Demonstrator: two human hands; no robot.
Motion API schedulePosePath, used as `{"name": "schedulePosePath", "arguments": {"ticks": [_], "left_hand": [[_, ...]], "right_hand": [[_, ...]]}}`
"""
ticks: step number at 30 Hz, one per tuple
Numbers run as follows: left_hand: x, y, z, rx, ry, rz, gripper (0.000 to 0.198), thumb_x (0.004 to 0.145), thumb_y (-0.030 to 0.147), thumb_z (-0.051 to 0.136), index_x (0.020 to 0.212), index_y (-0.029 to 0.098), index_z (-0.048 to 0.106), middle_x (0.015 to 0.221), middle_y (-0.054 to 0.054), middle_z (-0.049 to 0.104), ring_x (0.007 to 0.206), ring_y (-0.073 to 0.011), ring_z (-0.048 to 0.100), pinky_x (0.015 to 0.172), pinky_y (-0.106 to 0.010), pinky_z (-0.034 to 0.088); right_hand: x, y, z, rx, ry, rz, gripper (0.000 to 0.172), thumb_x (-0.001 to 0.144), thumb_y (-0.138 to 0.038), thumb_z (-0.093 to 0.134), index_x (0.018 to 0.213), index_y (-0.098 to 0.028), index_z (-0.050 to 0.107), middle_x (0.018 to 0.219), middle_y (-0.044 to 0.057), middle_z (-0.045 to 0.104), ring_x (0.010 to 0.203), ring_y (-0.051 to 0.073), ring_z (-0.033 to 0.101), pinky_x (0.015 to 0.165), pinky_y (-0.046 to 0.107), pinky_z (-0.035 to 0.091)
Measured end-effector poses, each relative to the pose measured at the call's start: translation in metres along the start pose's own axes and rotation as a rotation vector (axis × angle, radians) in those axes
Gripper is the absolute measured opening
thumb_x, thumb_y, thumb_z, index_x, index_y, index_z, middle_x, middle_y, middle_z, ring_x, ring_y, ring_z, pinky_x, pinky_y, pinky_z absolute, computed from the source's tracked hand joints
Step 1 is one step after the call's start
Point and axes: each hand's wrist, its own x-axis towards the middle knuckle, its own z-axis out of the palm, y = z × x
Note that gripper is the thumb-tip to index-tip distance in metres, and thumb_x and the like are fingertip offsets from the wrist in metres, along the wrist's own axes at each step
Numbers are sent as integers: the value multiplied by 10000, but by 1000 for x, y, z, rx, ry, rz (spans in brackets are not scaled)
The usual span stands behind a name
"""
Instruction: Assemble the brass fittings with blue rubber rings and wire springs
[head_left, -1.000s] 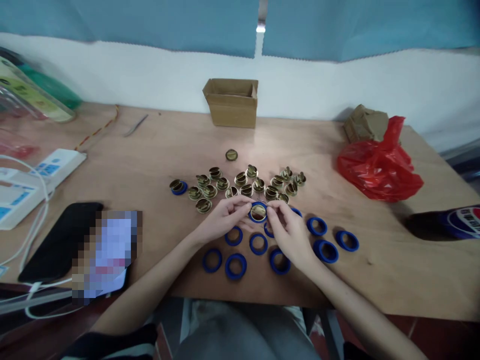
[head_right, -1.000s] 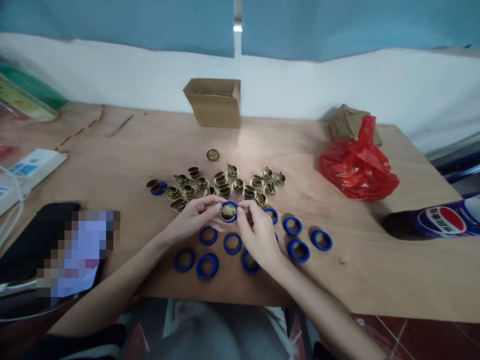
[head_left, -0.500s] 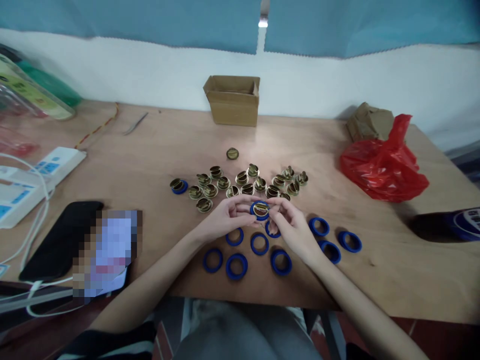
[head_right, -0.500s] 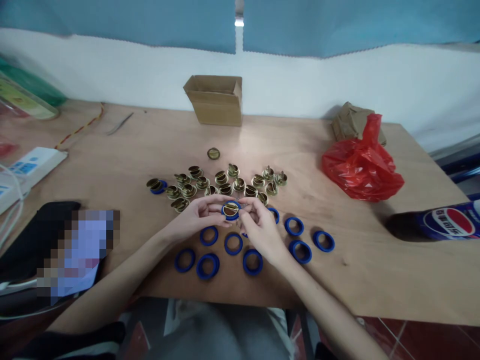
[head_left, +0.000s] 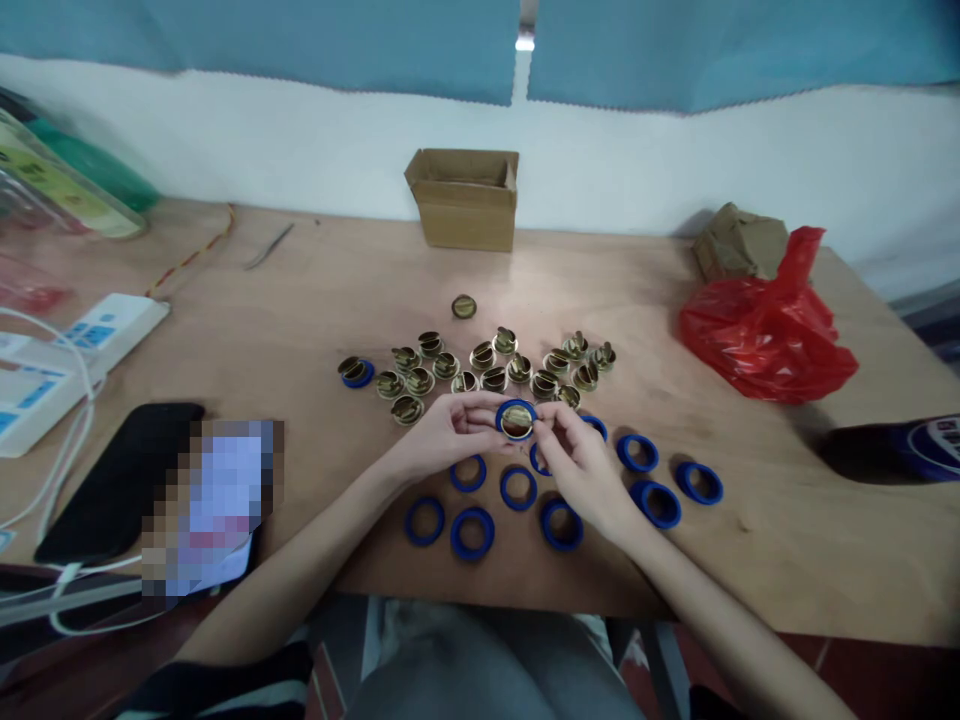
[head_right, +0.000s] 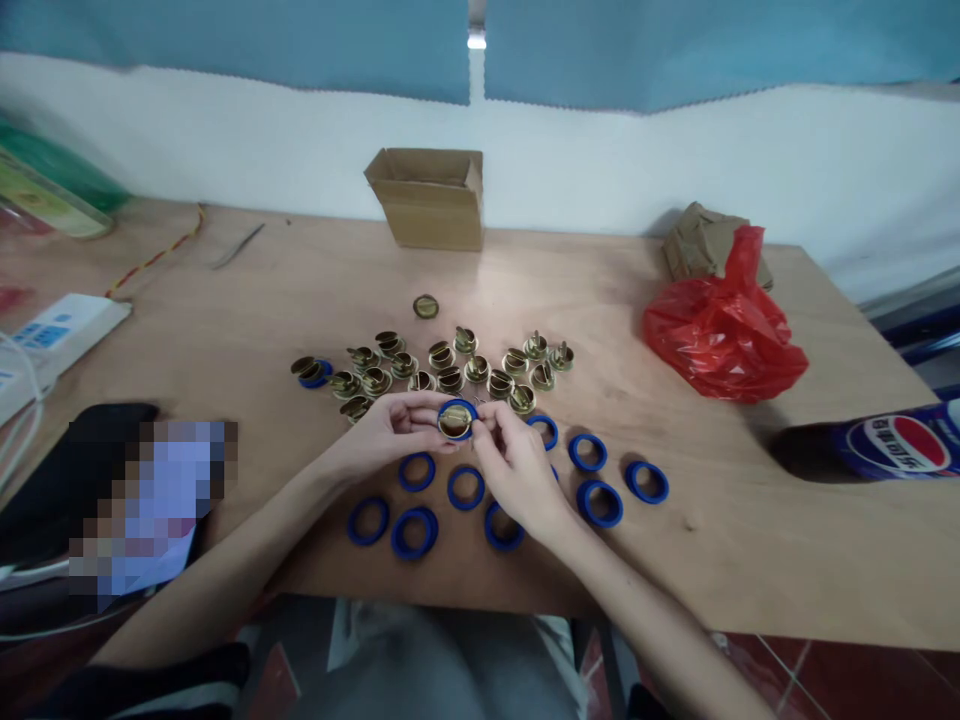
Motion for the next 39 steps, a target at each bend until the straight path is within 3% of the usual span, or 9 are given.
{"name": "schedulePosePath", "arguments": {"ticks": [5, 12, 17, 23, 26, 29, 33, 39], "left_hand": [[0, 1, -4, 56, 9, 46, 346, 789, 263, 836, 1096, 139, 735, 1040, -99, 802, 955, -212, 775, 942, -343, 607], [2, -5, -2, -33, 61, -6, 416, 883, 423, 744, 1207, 165, 707, 1005, -91, 797, 890, -220, 780, 849, -343, 626], [2, -4, -4, -118, 76, 20, 410, 903, 448, 702, 1200, 165, 715, 1019, -92, 787, 854, -202, 765, 866, -339, 603], [0, -2, -2, 99, 53, 165, 426, 828, 341, 801, 1210, 188, 690, 1185, -89, 745, 1046, -226, 717, 961, -370, 569], [2, -5, -2, 157, 34, 248, 393, 836, 310, 793, 1196, 194, 689, 1192, -89, 739, 1098, -227, 697, 979, -367, 564], [4, -6, -2, 169, 74, 292, 377, 836, 291, 793, 1183, 192, 687, 1184, -89, 741, 1080, -214, 701, 964, -351, 572], [4, -4, -4, 147, 147, 297, 365, 822, 286, 802, 1145, 170, 678, 1153, -94, 744, 1057, -210, 706, 952, -350, 580], [5, -5, -4, 127, 152, 288, 367, 814, 279, 801, 1137, 164, 670, 1141, -93, 745, 1052, -214, 709, 956, -367, 586]], "right_hand": [[-5, -10, 0, -155, 58, -99, 131, 1026, -313, 458, 1031, -220, 550, 679, -31, 559, 582, 142, 559, 570, 260, 437], [-6, -4, 1, -227, 100, -222, 69, 1028, -246, 461, 1013, -237, 528, 782, 1, 630, 680, 163, 640, 646, 280, 510], [-4, 0, 1, -344, 164, -346, 128, 1024, -188, 474, 1071, -243, 580, 948, 46, 696, 848, 197, 697, 758, 317, 568], [-2, 2, 1, -418, 138, -478, 179, 1022, -156, 473, 1096, -235, 615, 1051, 71, 696, 976, 207, 692, 861, 335, 575], [-2, 3, 2, -397, 124, -449, 174, 1016, -172, 503, 1136, -240, 608, 1097, 67, 703, 991, 204, 700, 871, 335, 576], [-1, 5, 1, -326, 164, -333, 198, 1005, -193, 516, 1192, -228, 571, 1036, 51, 718, 872, 187, 711, 763, 308, 579], [4, 10, -5, -504, 184, -174, 123, 968, -239, 550, 1056, -195, 625, 893, 49, 687, 736, 199, 671, 670, 322, 532], [8, 20, -4, -700, 129, -163, 268, 970, -285, 541, 1195, -183, 646, 1090, 110, 662, 943, 265, 662, 804, 384, 513]]}}
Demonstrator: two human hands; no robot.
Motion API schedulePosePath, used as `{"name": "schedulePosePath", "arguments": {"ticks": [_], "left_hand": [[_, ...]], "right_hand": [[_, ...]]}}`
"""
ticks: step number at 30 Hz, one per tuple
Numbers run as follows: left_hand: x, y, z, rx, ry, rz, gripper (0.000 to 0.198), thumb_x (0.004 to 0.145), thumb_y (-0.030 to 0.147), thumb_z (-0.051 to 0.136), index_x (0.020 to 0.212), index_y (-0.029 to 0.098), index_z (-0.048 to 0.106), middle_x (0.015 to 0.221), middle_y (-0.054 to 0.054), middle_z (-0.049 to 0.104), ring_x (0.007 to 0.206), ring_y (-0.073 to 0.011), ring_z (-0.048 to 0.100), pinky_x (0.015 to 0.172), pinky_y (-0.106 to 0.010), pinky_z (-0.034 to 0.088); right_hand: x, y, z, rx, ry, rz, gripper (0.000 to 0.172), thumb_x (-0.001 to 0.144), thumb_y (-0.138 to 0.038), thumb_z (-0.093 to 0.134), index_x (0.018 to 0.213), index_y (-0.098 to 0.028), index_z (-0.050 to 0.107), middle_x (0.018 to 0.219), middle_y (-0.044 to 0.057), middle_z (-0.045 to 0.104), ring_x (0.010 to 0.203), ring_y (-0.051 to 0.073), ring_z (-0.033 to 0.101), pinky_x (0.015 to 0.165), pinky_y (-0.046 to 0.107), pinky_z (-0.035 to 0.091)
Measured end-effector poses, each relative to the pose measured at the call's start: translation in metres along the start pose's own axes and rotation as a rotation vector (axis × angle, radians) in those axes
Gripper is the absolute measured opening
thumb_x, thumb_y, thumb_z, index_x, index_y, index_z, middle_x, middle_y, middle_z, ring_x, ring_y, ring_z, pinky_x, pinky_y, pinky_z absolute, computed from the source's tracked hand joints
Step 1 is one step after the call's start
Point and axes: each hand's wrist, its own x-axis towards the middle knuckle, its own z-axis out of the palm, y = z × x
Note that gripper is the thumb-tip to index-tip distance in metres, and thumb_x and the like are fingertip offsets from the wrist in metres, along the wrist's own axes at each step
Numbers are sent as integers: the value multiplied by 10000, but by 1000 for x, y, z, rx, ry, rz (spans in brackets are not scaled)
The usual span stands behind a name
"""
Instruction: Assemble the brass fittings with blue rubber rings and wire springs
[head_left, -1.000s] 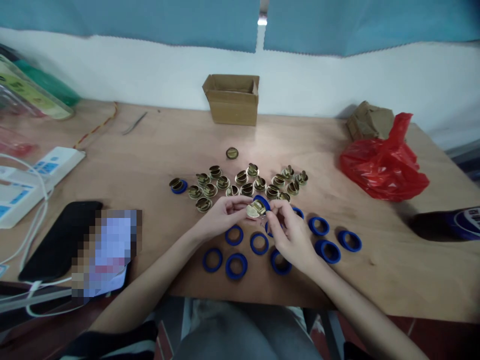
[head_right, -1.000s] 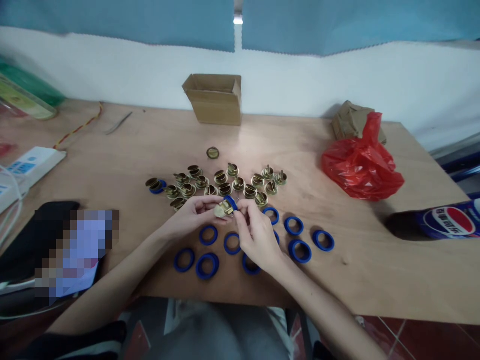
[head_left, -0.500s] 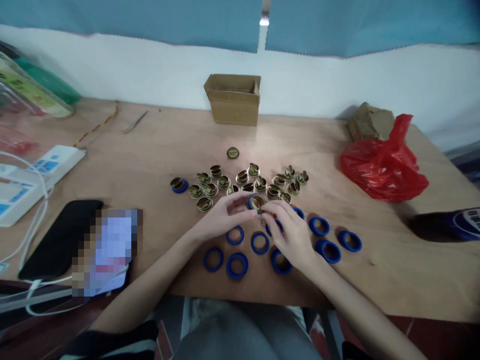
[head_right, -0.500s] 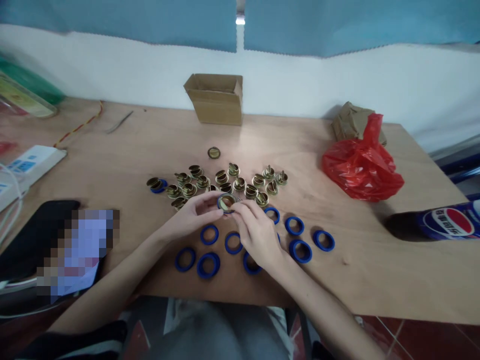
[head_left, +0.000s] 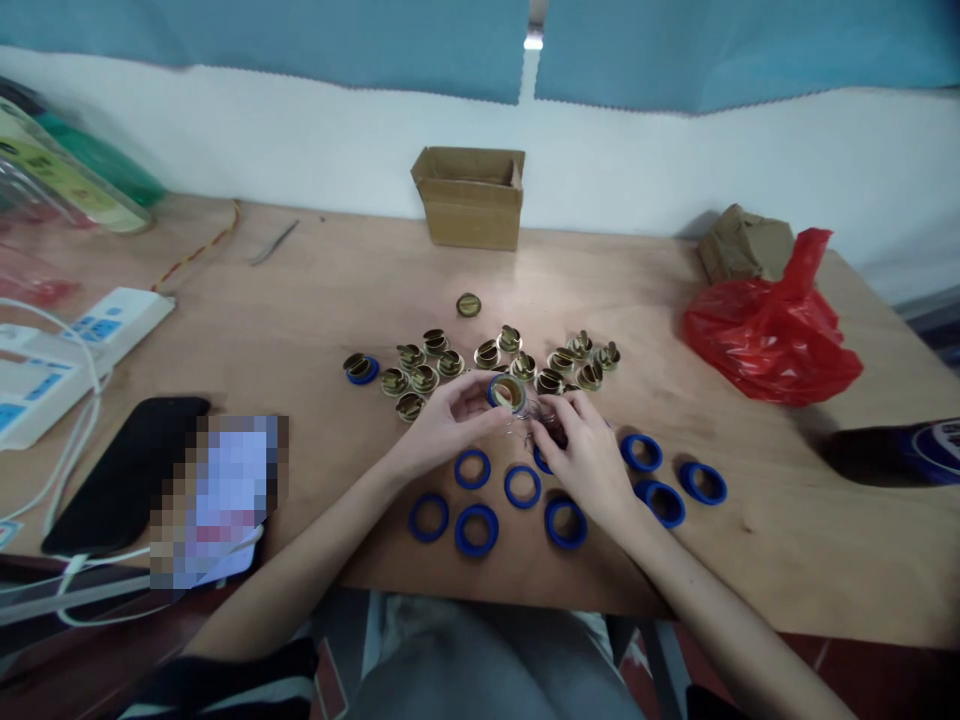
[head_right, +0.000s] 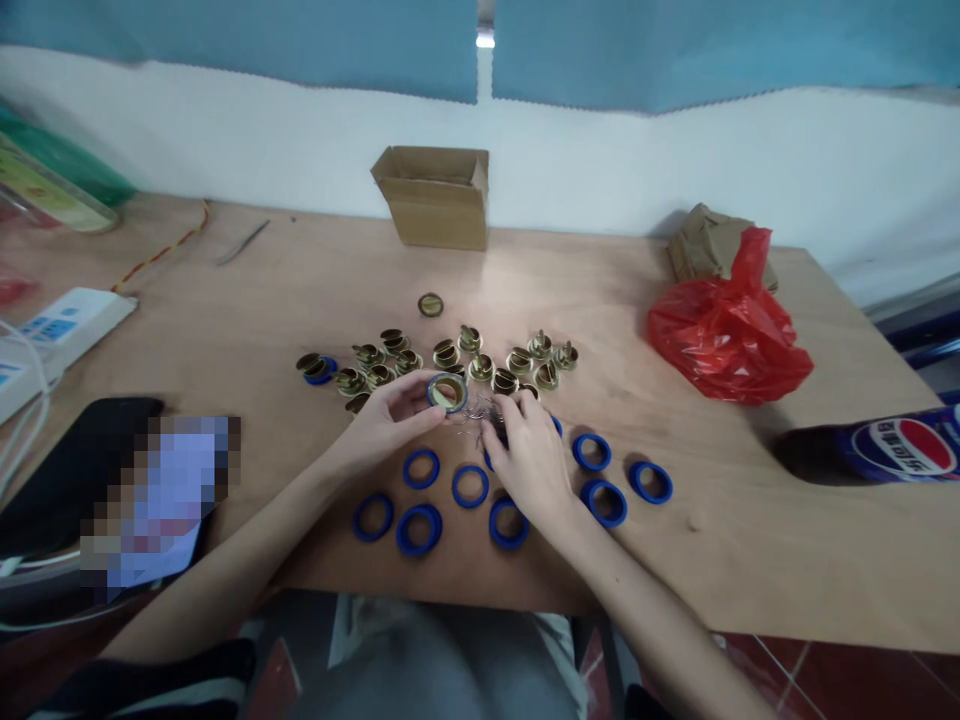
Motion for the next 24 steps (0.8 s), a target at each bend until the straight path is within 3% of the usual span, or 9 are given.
{"name": "schedulePosePath", "arguments": {"ticks": [4, 11, 24], "left_hand": [[-1, -2, 2, -32, -8, -14, 361, 822, 255, 789, 1151, 169, 667, 1151, -88, 743, 1058, -201, 708, 965, -355, 582], [-3, 1, 4, 1, 11, -37, 347, 845, 284, 762, 1160, 169, 669, 1188, -103, 737, 1071, -216, 706, 957, -370, 586], [-3, 1, 4, 67, 3, -18, 333, 873, 318, 724, 1164, 168, 658, 1179, -107, 735, 1089, -228, 703, 943, -377, 594]], "right_hand": [[1, 2, 5, -108, 3, -33, 321, 982, -274, 522, 1261, -186, 653, 1124, 129, 655, 1047, 309, 616, 855, 439, 469], [2, 5, 6, -175, -14, -62, 369, 976, -256, 539, 1319, -212, 667, 1137, 134, 626, 1041, 311, 575, 851, 443, 449], [2, 3, 5, -170, -33, -34, 268, 970, -249, 559, 1198, -204, 693, 1114, 121, 618, 1044, 303, 571, 852, 422, 417]]}}
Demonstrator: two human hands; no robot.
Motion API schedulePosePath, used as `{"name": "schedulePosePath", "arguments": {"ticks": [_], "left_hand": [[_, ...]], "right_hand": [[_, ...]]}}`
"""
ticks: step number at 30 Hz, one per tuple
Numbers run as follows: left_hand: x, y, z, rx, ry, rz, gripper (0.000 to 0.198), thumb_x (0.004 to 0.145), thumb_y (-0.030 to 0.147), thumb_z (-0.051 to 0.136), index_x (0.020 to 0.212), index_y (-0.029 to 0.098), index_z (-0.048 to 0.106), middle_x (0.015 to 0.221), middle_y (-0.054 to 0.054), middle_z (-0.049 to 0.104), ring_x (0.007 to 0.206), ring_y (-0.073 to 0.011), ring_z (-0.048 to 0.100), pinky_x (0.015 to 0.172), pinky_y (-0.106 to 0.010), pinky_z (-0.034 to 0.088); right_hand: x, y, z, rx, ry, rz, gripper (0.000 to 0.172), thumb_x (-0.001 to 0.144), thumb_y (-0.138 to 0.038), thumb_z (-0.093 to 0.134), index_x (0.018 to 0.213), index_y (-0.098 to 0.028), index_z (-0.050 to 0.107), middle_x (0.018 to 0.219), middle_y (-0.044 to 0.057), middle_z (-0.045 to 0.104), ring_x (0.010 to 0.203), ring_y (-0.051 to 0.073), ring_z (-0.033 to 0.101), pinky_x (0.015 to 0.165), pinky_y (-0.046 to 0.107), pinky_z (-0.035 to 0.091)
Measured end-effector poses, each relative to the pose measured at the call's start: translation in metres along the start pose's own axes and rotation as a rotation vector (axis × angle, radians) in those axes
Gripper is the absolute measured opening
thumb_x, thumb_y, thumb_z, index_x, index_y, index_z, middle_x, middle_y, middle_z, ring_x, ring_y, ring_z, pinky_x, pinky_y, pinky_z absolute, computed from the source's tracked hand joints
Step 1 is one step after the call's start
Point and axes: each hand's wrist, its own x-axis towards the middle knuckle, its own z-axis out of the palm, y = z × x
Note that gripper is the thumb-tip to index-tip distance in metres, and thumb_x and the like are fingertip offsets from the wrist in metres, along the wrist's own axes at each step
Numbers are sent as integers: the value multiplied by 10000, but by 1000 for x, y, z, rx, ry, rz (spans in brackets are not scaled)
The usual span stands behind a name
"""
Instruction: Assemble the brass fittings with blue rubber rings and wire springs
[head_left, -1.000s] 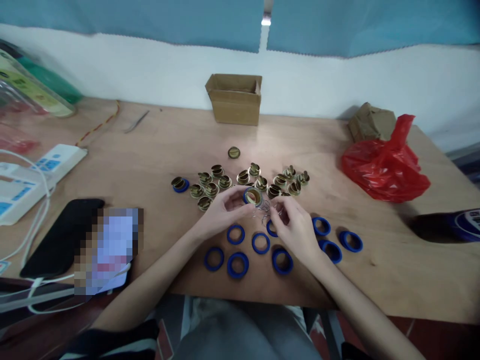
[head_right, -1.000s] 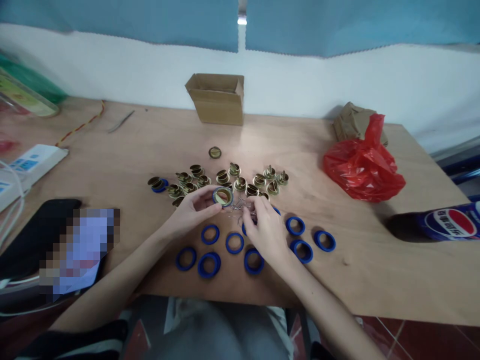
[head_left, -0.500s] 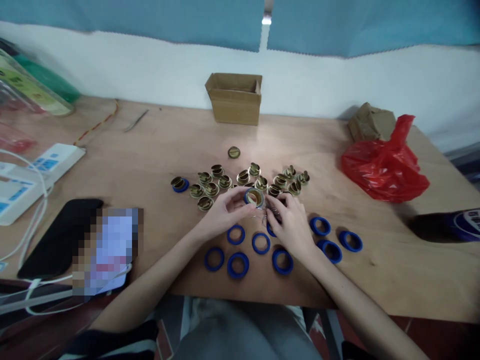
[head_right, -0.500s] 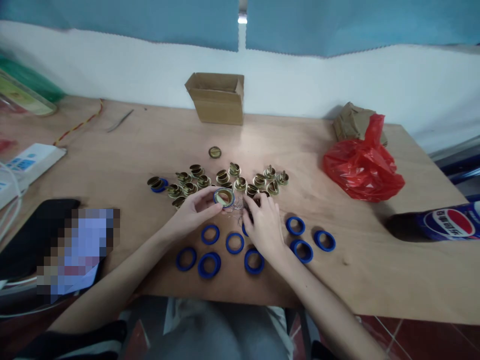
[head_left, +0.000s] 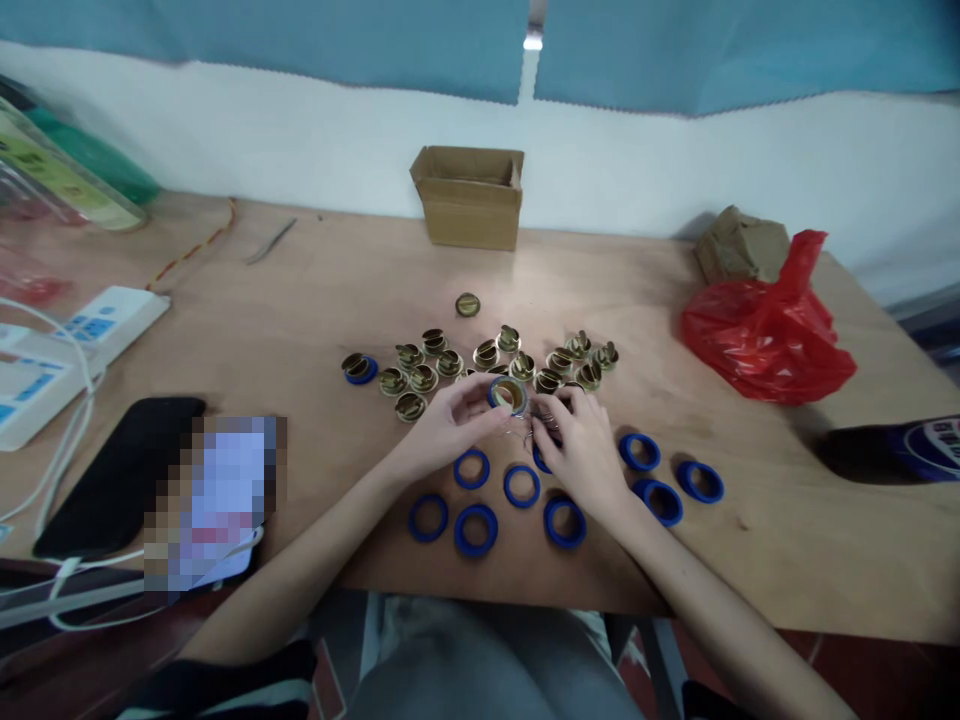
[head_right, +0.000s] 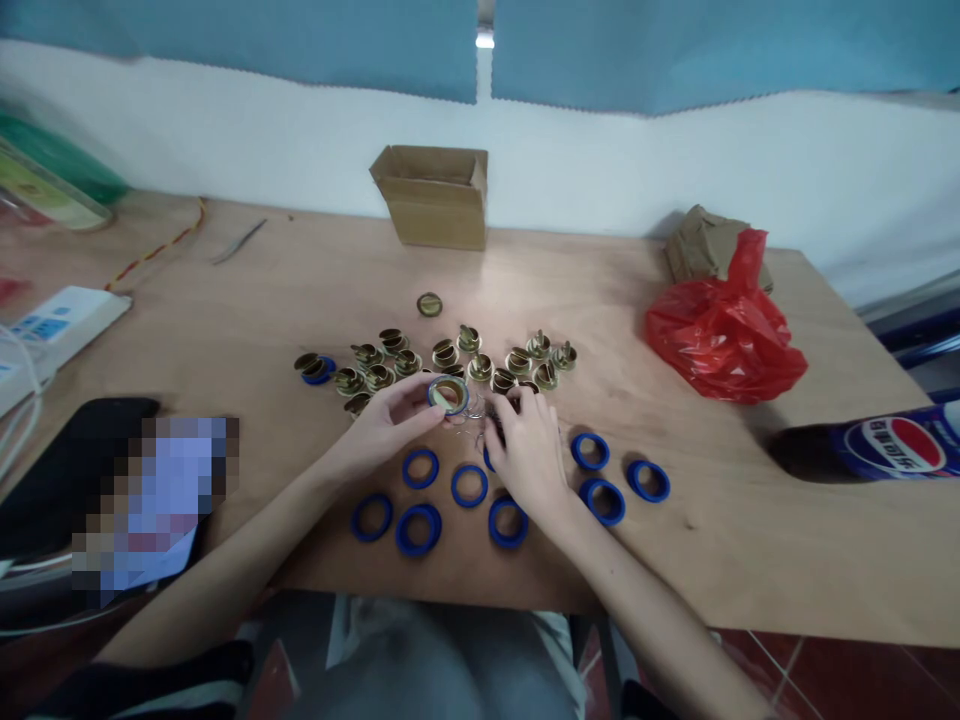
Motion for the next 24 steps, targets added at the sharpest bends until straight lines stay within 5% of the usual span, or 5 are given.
{"name": "schedulePosePath", "arguments": {"ticks": [3, 8, 24], "left_hand": [[1, 0, 0, 2, -5, -3, 324, 870, 317, 724, 1151, 168, 663, 1167, -104, 737, 1082, -226, 703, 945, -378, 593], [0, 1, 0, -28, 14, -23, 340, 851, 302, 740, 1157, 174, 669, 1171, -96, 736, 1072, -224, 705, 970, -395, 585], [0, 0, 0, 1, 24, -19, 338, 860, 317, 734, 1162, 175, 675, 1168, -93, 739, 1100, -239, 698, 985, -401, 574]], "right_hand": [[0, 0, 0, 1, 7, 3, 236, 971, -256, 547, 1142, -195, 698, 1099, 121, 620, 1033, 303, 571, 843, 420, 412], [-1, 1, 0, -17, -5, -32, 379, 964, -223, 537, 1329, -239, 642, 1120, 125, 615, 1035, 304, 561, 817, 414, 406], [-1, 1, -1, -22, -9, -37, 354, 968, -217, 521, 1296, -239, 654, 1108, 125, 618, 1034, 299, 560, 813, 405, 403]]}}
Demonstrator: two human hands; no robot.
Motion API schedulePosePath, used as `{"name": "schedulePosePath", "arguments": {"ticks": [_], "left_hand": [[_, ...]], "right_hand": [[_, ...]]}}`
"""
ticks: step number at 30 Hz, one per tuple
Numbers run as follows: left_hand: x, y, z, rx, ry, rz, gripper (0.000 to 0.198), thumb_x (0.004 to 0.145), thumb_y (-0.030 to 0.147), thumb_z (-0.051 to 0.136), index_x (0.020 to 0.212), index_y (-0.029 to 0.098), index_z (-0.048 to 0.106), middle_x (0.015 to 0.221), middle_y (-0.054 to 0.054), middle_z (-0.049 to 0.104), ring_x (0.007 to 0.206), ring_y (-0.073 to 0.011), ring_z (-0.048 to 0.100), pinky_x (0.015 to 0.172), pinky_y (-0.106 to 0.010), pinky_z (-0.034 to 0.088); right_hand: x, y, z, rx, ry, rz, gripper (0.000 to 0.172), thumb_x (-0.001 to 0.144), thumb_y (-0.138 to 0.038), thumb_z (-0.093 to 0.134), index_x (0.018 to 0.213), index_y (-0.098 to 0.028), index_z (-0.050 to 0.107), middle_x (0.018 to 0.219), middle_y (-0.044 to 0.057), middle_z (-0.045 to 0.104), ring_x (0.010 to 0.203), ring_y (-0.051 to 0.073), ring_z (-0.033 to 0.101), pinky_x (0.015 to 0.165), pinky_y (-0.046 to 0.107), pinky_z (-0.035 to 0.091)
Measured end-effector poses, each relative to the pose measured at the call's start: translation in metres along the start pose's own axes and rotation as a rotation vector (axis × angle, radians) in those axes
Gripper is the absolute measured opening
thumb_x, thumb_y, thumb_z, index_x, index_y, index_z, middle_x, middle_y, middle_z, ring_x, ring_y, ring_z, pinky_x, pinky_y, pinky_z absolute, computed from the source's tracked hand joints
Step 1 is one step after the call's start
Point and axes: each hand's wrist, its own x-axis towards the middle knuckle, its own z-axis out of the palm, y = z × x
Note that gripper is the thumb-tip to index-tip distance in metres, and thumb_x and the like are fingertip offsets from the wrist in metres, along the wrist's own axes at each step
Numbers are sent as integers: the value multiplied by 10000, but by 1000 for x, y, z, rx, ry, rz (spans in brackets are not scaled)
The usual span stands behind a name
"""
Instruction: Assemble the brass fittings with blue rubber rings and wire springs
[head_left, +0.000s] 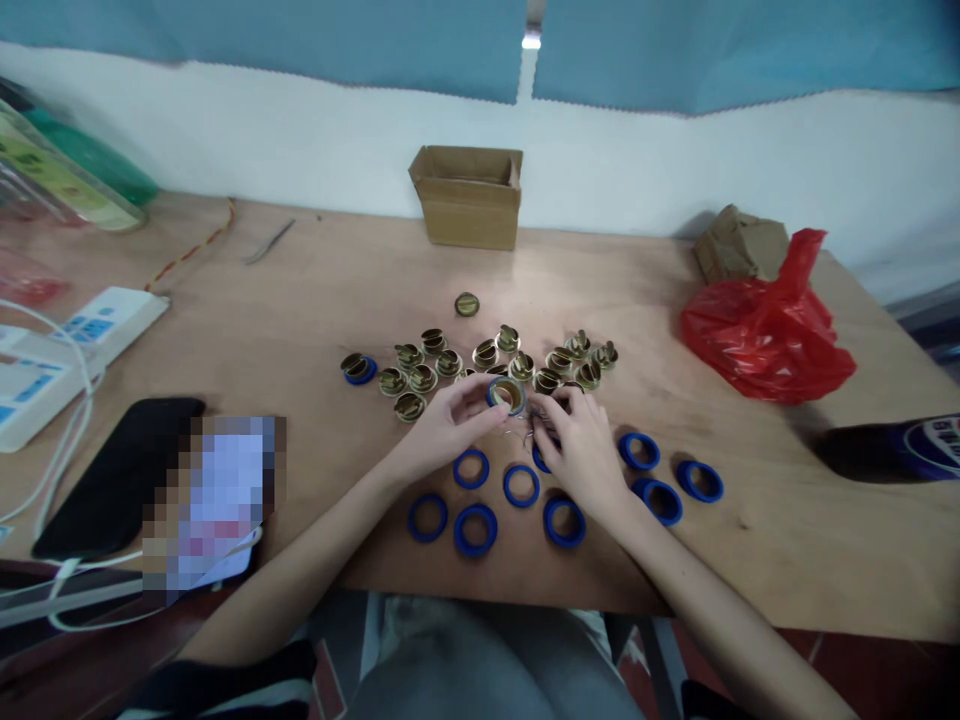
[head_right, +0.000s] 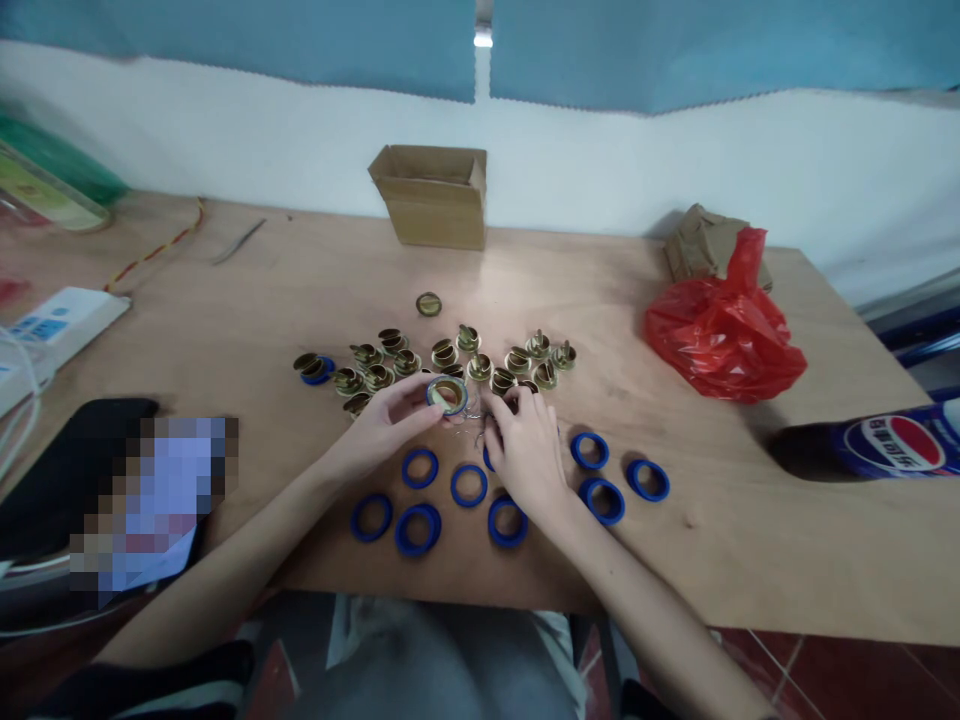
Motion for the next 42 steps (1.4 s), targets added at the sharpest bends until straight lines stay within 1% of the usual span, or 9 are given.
{"name": "schedulePosePath", "arguments": {"ticks": [6, 11, 16, 20, 29, 35, 39, 42], "left_hand": [[0, 4, 0, 13, -9, 0, 322, 855, 322, 739, 1133, 170, 683, 1160, -94, 742, 1087, -240, 701, 983, -401, 574], [0, 4, 0, -4, -17, 2, 303, 858, 312, 735, 1125, 179, 682, 1137, -86, 748, 1041, -223, 712, 973, -400, 579], [1, 2, 0, -3, -12, -3, 327, 857, 315, 737, 1144, 173, 672, 1157, -95, 743, 1085, -235, 704, 983, -408, 576], [1, 0, -1, -5, -8, -2, 327, 858, 311, 736, 1145, 170, 669, 1170, -98, 739, 1087, -231, 703, 985, -402, 576], [1, -2, -2, 27, 12, 0, 354, 852, 329, 745, 1161, 174, 669, 1171, -95, 739, 1093, -236, 701, 981, -399, 577], [1, -1, -2, 16, 0, 22, 335, 854, 327, 745, 1147, 178, 677, 1163, -91, 741, 1100, -236, 697, 975, -390, 578], [1, 1, -2, 13, 0, 25, 329, 860, 336, 738, 1140, 174, 677, 1142, -92, 746, 1077, -235, 703, 963, -395, 582], [1, 4, -3, 13, 7, 31, 326, 854, 328, 743, 1134, 174, 676, 1138, -87, 747, 1080, -236, 701, 964, -388, 580]], "right_hand": [[1, -2, -2, 11, -7, 17, 332, 974, -218, 503, 1272, -238, 646, 1106, 124, 619, 1018, 296, 569, 806, 403, 396], [1, -2, -2, 31, -3, 23, 303, 976, -224, 488, 1245, -228, 625, 1121, 130, 627, 1036, 304, 573, 812, 405, 398], [1, -3, -2, 31, 25, 21, 261, 969, -221, 473, 1205, -214, 583, 1101, 127, 653, 1030, 315, 568, 794, 400, 382], [0, -5, -3, 23, 2, 25, 252, 963, -200, 466, 1193, -206, 567, 1099, 116, 678, 1011, 308, 571, 790, 397, 364], [-1, -6, -2, -2, 2, 15, 187, 960, -188, 471, 1105, -213, 586, 1073, 102, 717, 973, 291, 583, 777, 382, 337], [-1, -9, -4, 20, 0, 3, 214, 969, -222, 469, 1105, -221, 634, 1077, 99, 708, 1003, 293, 580, 807, 395, 345], [-1, -8, -5, 13, -16, -48, 264, 970, -271, 519, 1192, -235, 658, 1138, 103, 679, 1044, 294, 573, 817, 403, 351], [-1, -7, -4, 1, -27, -65, 273, 974, -320, 551, 1207, -246, 672, 1167, 112, 658, 1070, 300, 566, 834, 413, 357]]}}
